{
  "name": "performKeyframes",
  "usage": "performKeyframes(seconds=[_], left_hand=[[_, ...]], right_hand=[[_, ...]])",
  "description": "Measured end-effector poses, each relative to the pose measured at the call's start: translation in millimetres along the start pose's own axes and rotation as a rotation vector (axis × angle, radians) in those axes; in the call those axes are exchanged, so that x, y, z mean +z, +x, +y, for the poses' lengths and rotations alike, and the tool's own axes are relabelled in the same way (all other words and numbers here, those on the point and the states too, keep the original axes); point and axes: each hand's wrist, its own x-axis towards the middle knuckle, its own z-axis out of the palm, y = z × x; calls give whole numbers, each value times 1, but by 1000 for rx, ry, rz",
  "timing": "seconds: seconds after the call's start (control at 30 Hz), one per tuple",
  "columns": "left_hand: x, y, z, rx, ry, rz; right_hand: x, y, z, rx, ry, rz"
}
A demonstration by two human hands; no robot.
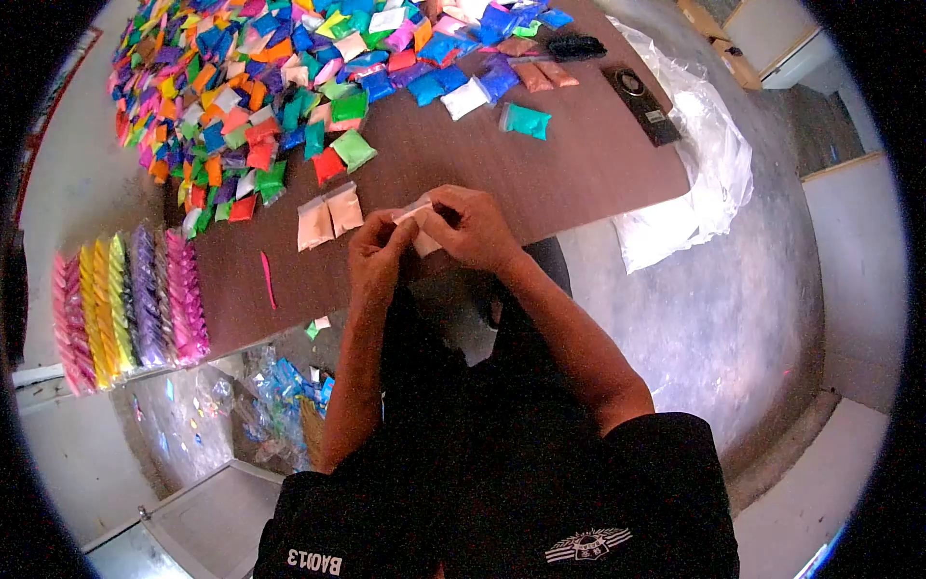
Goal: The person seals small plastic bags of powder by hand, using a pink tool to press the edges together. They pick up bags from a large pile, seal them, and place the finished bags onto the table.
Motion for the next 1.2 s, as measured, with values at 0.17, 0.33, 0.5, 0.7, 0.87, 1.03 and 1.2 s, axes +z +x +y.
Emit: performKeyframes(seconds=[0.17,0.33,0.5,0.7,0.87,1.03,1.2], left_hand=[[6,-5,9,-48,38,3],[3,-2,2,-19,50,34],[-2,1,-6,49,58,18],[2,-3,5,-75,19,15],[-2,1,0,-35,66,24],[-4,1,-4,6,85,30],[6,-3,8,-5,94,35]], right_hand=[[-2,1,5,-51,31,4],[-1,1,4,-48,0,15],[-1,0,-1,-9,33,-2],[-3,0,3,-13,34,16],[-1,0,1,-33,27,58],[-1,0,1,-30,-4,52],[1,-1,6,-4,65,107]])
